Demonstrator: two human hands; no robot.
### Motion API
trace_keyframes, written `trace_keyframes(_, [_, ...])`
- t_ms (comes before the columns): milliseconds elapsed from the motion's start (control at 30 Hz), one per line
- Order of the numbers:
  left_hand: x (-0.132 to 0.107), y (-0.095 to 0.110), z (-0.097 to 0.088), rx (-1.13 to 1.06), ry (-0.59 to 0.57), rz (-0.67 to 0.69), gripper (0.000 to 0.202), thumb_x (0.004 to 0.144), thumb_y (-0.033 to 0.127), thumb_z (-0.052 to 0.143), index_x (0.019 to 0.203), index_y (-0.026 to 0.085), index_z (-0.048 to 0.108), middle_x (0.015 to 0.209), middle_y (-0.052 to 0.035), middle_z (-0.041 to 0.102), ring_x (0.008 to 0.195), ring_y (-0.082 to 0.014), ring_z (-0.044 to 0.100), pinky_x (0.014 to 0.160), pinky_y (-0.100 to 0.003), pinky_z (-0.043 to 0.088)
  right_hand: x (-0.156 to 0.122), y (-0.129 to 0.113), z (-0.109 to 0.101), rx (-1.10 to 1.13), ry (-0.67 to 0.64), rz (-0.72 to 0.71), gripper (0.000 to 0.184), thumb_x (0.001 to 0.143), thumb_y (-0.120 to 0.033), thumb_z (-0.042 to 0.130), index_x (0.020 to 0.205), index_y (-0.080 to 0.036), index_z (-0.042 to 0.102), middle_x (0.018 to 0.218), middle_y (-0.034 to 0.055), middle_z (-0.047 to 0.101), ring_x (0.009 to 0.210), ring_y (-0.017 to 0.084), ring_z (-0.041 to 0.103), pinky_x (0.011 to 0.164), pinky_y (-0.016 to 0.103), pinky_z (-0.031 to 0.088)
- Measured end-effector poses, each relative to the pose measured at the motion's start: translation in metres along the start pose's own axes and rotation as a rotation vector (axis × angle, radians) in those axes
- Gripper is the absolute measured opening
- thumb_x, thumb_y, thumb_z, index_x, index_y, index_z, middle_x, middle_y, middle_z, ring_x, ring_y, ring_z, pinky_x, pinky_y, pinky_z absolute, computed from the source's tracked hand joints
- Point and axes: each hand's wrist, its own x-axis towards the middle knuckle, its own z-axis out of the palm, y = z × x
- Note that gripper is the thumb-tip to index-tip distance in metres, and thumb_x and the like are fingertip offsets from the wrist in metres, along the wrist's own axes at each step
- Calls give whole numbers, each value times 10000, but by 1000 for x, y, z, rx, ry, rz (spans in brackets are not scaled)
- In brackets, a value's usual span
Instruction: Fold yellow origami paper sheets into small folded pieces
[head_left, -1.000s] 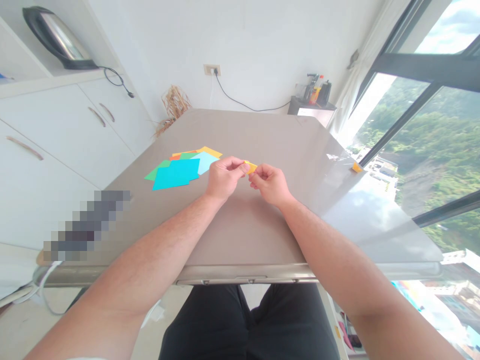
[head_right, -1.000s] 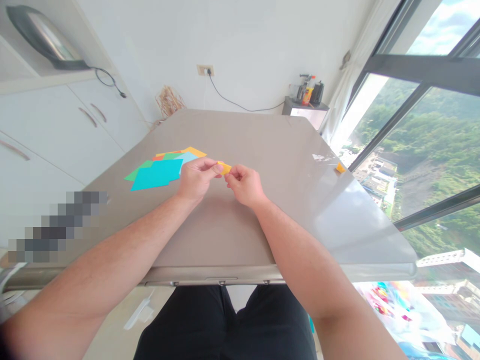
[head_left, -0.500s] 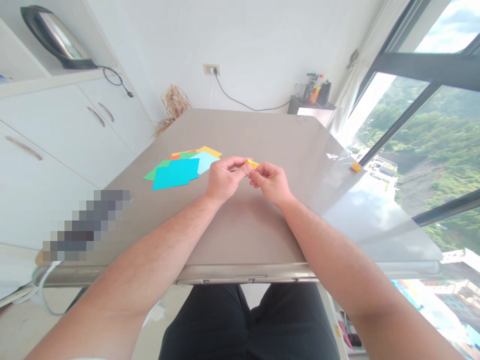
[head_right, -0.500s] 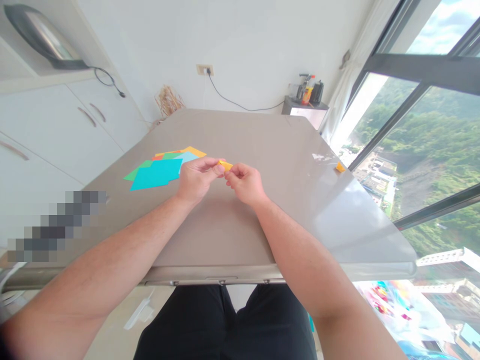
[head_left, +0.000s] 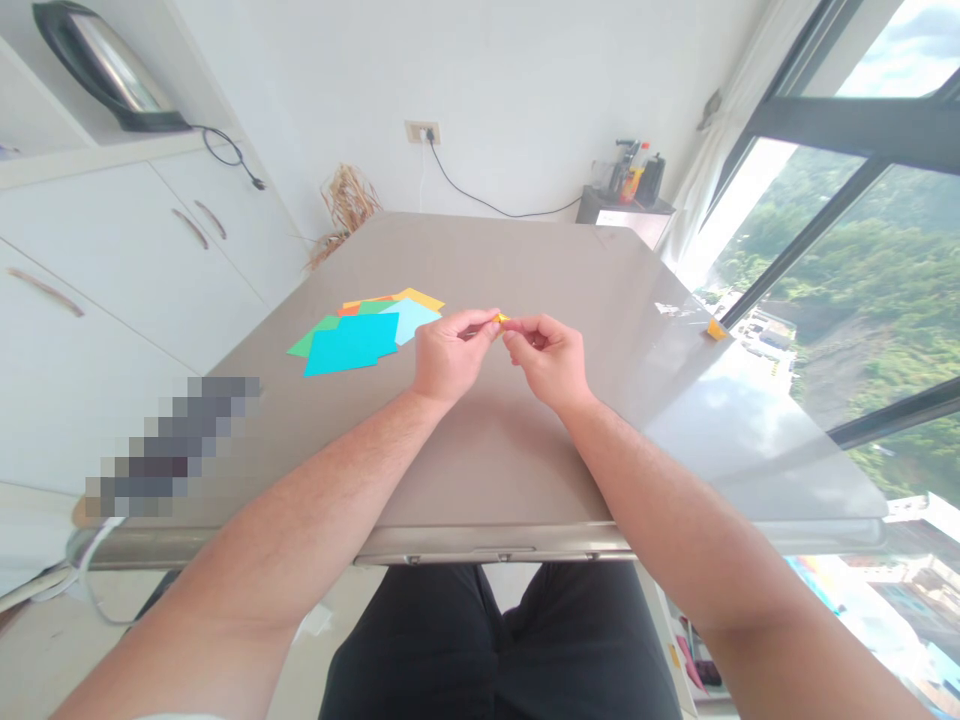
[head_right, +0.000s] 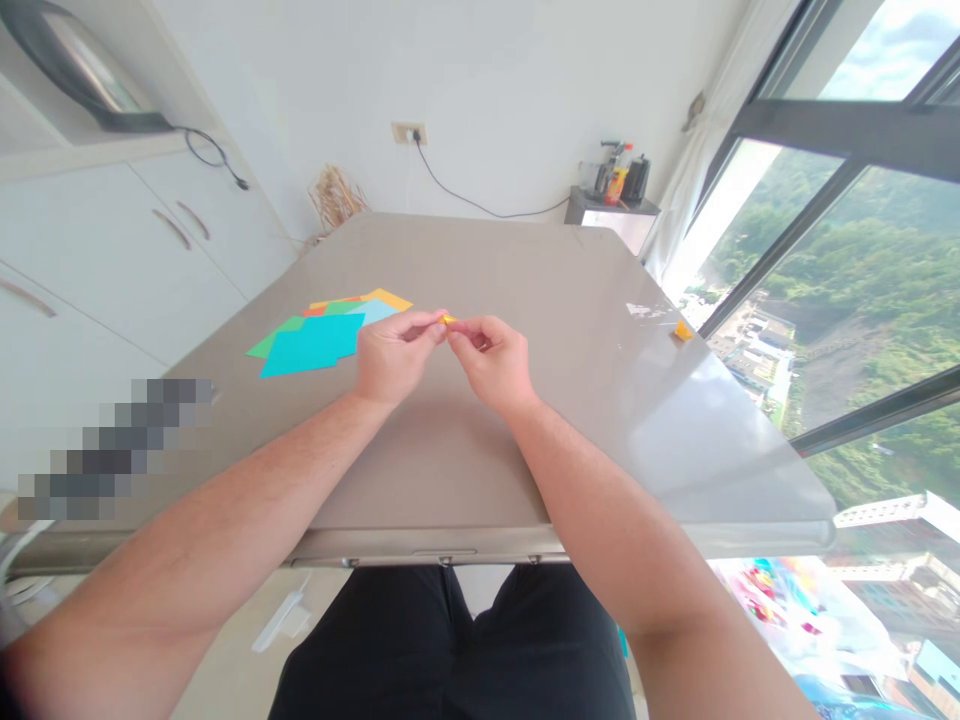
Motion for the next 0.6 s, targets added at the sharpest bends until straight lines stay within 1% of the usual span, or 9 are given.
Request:
trace_keyframes(167, [-1, -2, 1, 5, -20, 92, 174, 867, 287, 716, 989, 224, 823, 1023, -44, 818, 935, -213, 782, 876, -344, 635, 2, 0, -1, 31, 12, 28, 157, 787, -358, 714, 835, -213, 748, 698, -10, 674, 633, 129, 581, 643, 306, 484])
trace_keyframes(300, [-2, -5, 3, 5, -5, 150, 146, 863, 246, 705, 955, 223, 816, 1022, -42, 817, 953, -212, 780, 886, -352, 635, 1, 0, -1, 58, 6, 44, 158, 771, -365, 739, 810, -212, 726, 672, -19, 652, 621, 128, 580, 627, 303, 478])
trace_keyframes(433, [-2, -5, 5, -50, 23, 136, 100, 832, 221, 729, 909, 226, 792, 991, -29, 817, 923, -199, 781, 868, -345, 634, 1, -2, -1, 63, -3, 59, 170, 767, -375, 742, 800, -213, 700, 660, -25, 642, 606, 126, 583, 612, 300, 483])
trace_keyframes(600, [-4, 0, 4, -90, -30, 68, 68, 831, 265, 745, 883, 236, 776, 1014, -33, 811, 954, -205, 774, 897, -358, 621, 1, -4, -2, 57, 0, 104, 172, 768, -378, 734, 802, -220, 676, 657, -24, 635, 610, 131, 590, 595, 293, 486])
